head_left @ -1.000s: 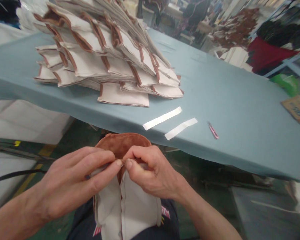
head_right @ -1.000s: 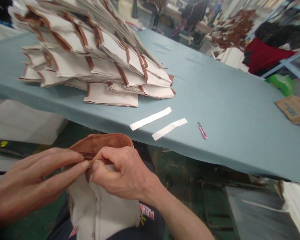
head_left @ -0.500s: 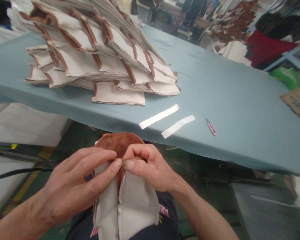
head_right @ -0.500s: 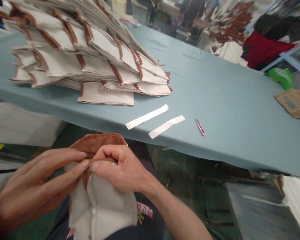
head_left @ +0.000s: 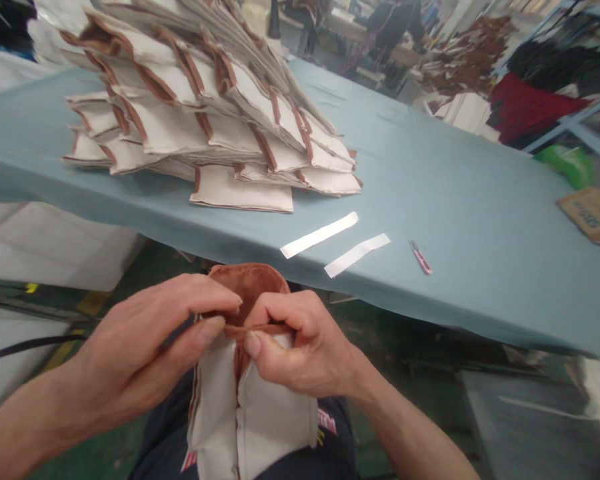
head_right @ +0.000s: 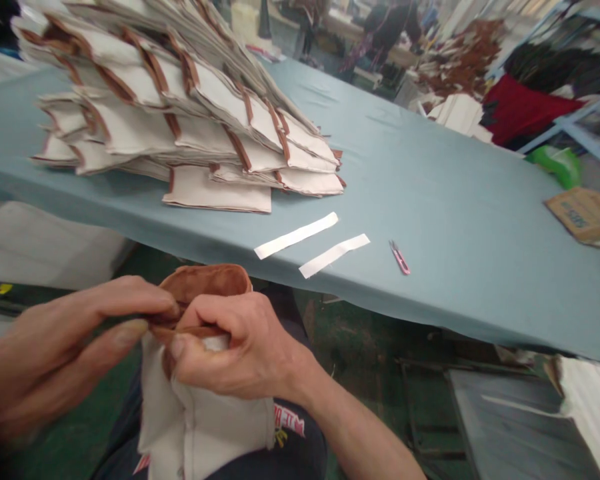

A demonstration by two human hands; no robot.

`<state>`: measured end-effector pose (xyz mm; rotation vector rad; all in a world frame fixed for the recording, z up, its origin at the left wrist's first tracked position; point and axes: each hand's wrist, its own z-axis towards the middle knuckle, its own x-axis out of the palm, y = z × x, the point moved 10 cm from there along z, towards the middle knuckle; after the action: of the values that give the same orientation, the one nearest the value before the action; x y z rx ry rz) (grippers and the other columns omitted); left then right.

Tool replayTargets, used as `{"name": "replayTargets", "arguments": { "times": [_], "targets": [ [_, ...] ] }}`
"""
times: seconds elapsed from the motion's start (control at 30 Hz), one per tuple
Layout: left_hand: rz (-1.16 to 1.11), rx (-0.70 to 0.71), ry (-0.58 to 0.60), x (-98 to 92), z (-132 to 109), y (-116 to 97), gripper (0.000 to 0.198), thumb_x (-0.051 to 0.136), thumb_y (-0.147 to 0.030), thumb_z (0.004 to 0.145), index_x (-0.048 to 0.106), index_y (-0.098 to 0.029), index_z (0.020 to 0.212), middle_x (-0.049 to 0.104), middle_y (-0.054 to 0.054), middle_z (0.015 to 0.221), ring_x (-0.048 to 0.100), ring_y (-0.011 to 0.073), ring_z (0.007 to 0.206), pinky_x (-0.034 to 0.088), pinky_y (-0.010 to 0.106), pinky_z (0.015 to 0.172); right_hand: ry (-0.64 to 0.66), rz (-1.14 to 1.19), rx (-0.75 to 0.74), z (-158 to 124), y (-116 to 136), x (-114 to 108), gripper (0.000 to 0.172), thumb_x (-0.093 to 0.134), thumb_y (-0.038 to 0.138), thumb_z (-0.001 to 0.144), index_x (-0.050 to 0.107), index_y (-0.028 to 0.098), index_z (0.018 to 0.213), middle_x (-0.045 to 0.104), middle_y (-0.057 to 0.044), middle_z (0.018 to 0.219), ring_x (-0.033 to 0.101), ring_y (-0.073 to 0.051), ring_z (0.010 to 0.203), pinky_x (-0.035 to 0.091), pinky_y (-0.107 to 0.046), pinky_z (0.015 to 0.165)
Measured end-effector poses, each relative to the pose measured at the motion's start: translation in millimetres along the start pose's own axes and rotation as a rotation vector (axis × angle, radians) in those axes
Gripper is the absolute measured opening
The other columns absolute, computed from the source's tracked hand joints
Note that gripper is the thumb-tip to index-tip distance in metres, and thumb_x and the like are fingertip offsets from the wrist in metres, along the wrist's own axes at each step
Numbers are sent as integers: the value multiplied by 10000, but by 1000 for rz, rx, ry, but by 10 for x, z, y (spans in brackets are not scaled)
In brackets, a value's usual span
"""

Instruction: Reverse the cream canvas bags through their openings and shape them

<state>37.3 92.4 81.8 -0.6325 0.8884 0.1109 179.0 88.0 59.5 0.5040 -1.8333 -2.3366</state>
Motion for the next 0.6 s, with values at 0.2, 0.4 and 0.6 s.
{"name": "replayTargets", "arguments": {
  "times": [0.2,0.4,0.6],
  "targets": [
    [-74,162,157,63,195,-54,307,363,-264,1259,614,-255,1084,698,-55,936,663,89,847,494,173,888,-88,-214,-138,-34,167,-85,162,623,179,881,640,208,723,528,88,598,367,-58,487,318,-198,493],
    [-54,164,126,44,198,-136,350,367,-176,1225,548,-255,937,585,-78,788,558,110,672,436,240,700,-5,-291,-62,26,148,-54,149,587,171,883,718,210,823,717,31,706,602,-102,593,466,-219,622],
    [-162,-35,108,156,111,178,336,513,-319,1197,546,-257,868,585,-76,717,523,130,594,366,302,604,-13,-418,-97,60,153,18,143,532,165,841,628,238,764,705,36,672,574,-121,579,443,-276,651]
  ]
}}
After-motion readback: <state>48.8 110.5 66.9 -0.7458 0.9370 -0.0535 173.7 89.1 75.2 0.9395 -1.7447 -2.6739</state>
